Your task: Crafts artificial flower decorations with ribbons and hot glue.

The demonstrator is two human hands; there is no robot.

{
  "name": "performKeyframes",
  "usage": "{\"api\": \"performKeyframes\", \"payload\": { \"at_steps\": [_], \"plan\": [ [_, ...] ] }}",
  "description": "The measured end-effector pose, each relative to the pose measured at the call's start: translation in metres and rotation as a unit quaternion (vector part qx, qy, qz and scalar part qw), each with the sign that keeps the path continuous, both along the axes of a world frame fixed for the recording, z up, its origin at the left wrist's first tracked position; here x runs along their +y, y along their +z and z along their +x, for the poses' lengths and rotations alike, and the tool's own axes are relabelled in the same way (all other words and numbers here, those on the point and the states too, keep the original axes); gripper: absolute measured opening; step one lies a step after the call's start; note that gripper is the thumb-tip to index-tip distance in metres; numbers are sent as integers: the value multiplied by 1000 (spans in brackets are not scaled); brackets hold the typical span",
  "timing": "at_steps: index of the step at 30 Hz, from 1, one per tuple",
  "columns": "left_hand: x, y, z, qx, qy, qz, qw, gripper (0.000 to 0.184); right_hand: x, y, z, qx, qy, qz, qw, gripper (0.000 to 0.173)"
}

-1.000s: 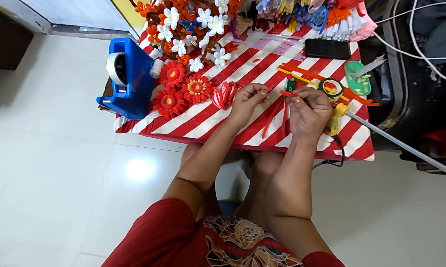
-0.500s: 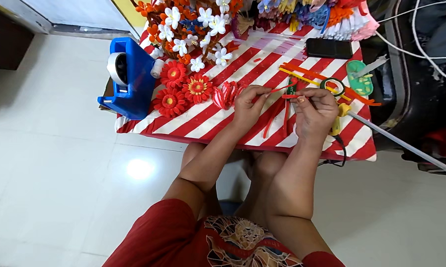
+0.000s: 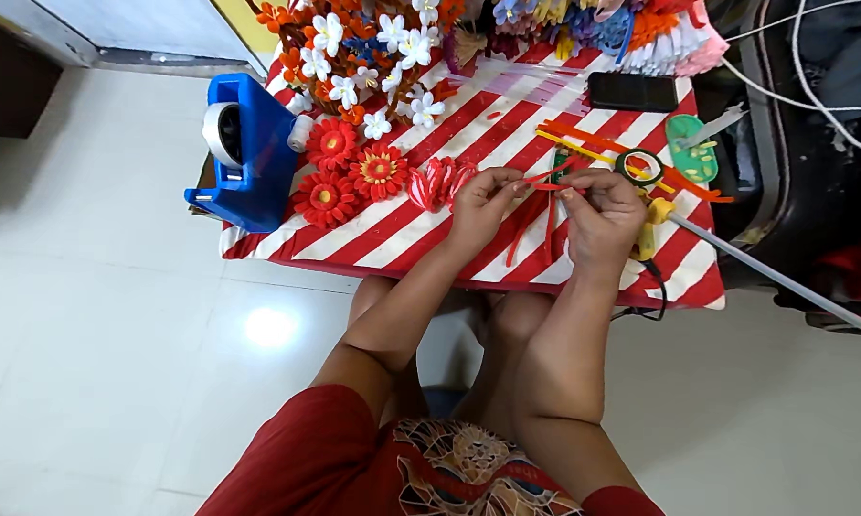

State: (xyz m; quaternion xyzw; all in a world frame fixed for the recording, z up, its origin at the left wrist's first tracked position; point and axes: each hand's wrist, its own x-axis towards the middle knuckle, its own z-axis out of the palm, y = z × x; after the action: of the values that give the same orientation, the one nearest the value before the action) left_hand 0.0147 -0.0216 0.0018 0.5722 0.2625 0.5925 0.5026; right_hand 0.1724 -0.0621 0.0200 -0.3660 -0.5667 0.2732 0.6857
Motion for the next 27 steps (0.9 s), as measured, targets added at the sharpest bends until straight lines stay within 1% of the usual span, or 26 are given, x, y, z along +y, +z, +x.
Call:
{"api": "performKeyframes", "payload": {
  "at_steps": [2, 7, 12, 17, 27],
  "plan": [
    [0, 1, -1, -8, -20, -25, 999, 15, -1, 1, 0, -3, -1, 4, 1000, 21],
    [1, -1, 0, -21, -25, -24, 999, 15, -1, 3, 0, -2, 5, 21, 1000, 21],
    [1, -3, 0, -28, -17, -2, 999, 12, -1, 3, 0, -33, 5, 24, 999, 24],
    [2, -6, 0, -33, -13, 19, 999, 12, 0, 3, -2, -37, 4, 29, 999, 25],
    [2, -7, 0, -29, -25, 34, 999, 12, -2, 3, -3, -46, -25, 12, 999, 19]
  ]
}}
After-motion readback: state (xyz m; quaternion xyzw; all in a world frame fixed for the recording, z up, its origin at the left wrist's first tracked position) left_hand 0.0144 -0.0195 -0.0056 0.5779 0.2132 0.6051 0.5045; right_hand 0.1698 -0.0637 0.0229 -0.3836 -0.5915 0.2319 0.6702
